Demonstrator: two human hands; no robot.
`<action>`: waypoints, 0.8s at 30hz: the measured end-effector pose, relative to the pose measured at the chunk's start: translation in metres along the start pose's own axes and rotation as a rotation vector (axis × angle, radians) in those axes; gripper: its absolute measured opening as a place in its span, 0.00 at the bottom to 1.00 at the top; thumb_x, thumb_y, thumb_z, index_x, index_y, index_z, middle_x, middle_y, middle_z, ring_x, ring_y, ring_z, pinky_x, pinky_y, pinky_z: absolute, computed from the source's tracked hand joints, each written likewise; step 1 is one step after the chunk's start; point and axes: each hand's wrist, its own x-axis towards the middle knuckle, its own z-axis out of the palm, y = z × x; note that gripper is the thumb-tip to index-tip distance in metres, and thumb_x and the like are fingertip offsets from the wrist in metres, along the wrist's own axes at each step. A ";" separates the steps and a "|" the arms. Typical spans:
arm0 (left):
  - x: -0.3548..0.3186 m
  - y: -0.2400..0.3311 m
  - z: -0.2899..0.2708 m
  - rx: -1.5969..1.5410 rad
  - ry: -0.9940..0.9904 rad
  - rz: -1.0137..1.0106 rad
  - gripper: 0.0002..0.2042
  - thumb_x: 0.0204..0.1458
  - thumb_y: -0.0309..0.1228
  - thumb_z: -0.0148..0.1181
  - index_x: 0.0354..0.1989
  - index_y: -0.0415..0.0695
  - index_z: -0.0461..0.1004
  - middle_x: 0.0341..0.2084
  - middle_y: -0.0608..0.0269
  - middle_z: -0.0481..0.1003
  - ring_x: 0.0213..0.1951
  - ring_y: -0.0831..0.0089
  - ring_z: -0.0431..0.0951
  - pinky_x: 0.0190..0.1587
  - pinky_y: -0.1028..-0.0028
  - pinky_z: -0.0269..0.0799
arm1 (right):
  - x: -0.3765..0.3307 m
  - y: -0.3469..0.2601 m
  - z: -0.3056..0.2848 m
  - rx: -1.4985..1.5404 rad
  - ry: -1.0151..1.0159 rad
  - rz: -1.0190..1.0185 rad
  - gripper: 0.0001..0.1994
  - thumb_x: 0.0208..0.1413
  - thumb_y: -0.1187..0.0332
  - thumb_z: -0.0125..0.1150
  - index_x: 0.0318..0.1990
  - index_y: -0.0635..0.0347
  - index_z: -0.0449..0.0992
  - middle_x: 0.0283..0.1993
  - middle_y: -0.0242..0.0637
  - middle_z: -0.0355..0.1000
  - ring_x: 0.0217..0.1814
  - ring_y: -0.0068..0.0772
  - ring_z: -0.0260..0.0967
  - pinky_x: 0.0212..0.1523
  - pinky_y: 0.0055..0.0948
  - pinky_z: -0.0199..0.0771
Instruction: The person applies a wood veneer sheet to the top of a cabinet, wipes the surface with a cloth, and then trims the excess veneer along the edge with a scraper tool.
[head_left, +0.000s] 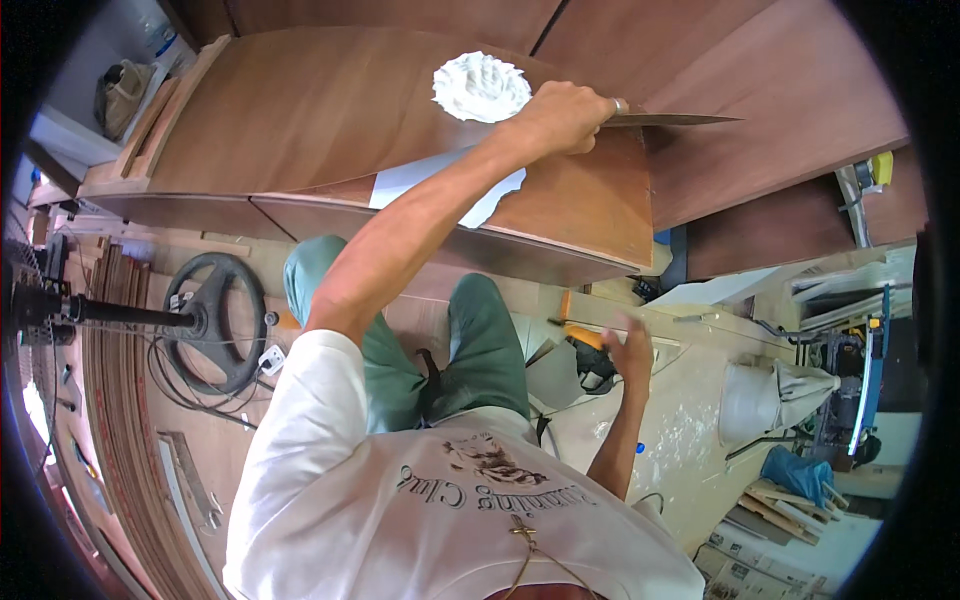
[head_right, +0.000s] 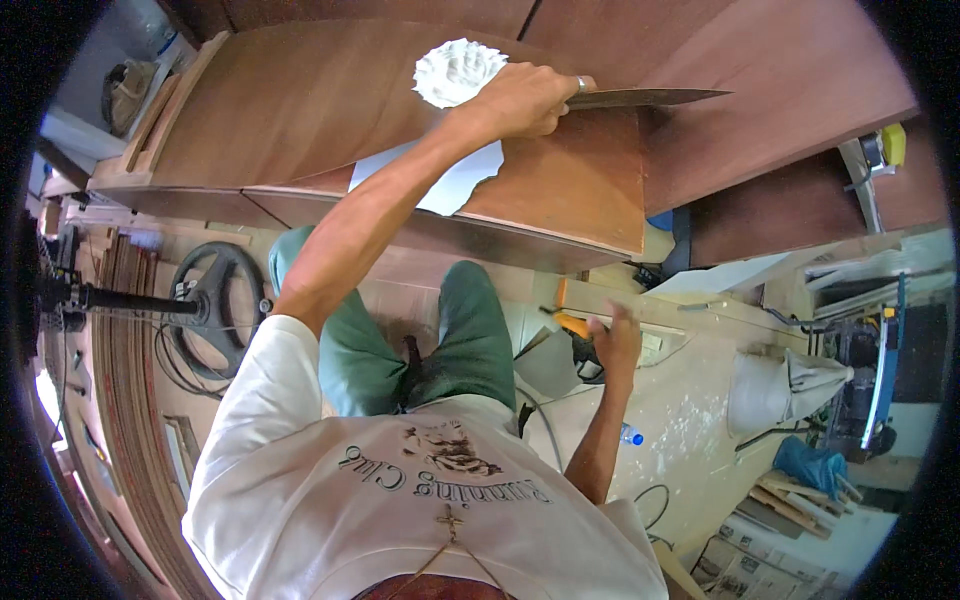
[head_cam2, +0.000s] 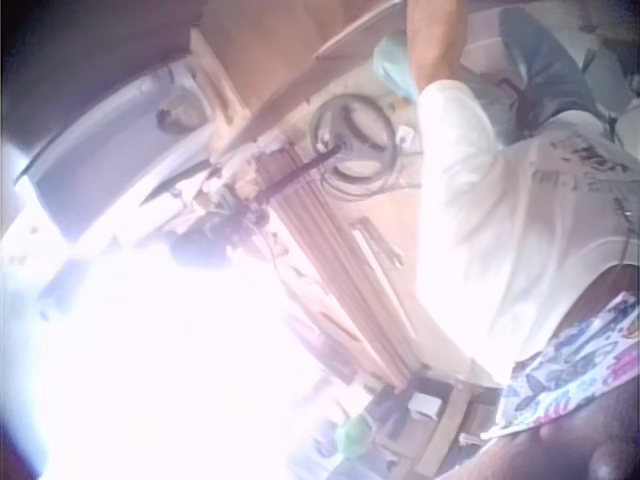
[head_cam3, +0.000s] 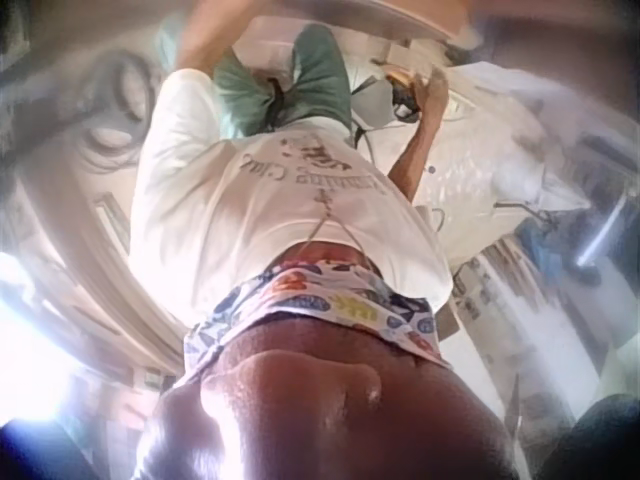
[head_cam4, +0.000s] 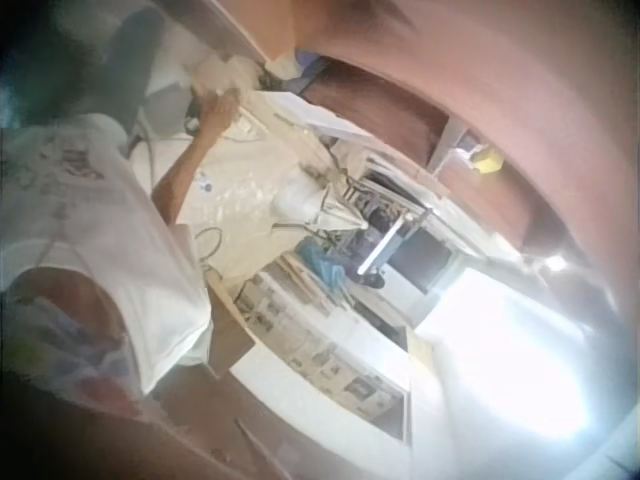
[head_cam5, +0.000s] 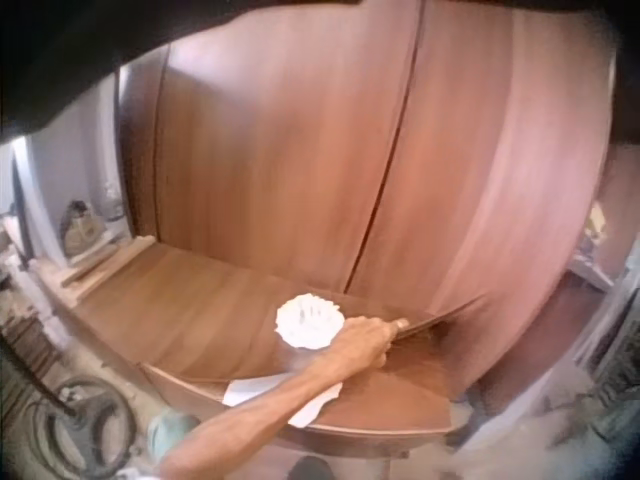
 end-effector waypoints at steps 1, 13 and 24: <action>0.002 -0.002 -0.004 -0.001 0.001 0.012 0.23 0.42 0.23 0.58 0.51 0.51 0.75 0.28 0.52 0.79 0.33 0.53 0.80 0.35 0.57 0.74 | 0.017 -0.019 -0.001 -0.243 0.270 -0.237 0.16 0.57 0.64 0.61 0.49 0.66 0.74 0.38 0.46 0.76 0.38 0.33 0.75 0.41 0.30 0.73; -0.003 -0.007 -0.007 0.013 -0.017 0.055 0.20 0.40 0.23 0.62 0.46 0.47 0.76 0.30 0.54 0.80 0.37 0.56 0.81 0.37 0.60 0.77 | 0.241 -0.163 0.099 0.930 -0.156 0.156 0.08 0.59 0.64 0.59 0.39 0.56 0.70 0.32 0.29 0.70 0.28 0.18 0.70 0.27 0.17 0.72; 0.009 -0.017 -0.010 0.039 0.092 0.107 0.12 0.42 0.26 0.62 0.38 0.47 0.79 0.30 0.55 0.80 0.37 0.57 0.81 0.36 0.61 0.76 | 0.286 -0.181 0.045 1.281 -0.652 0.355 0.07 0.59 0.62 0.62 0.40 0.48 0.71 0.34 0.24 0.74 0.33 0.19 0.70 0.29 0.22 0.71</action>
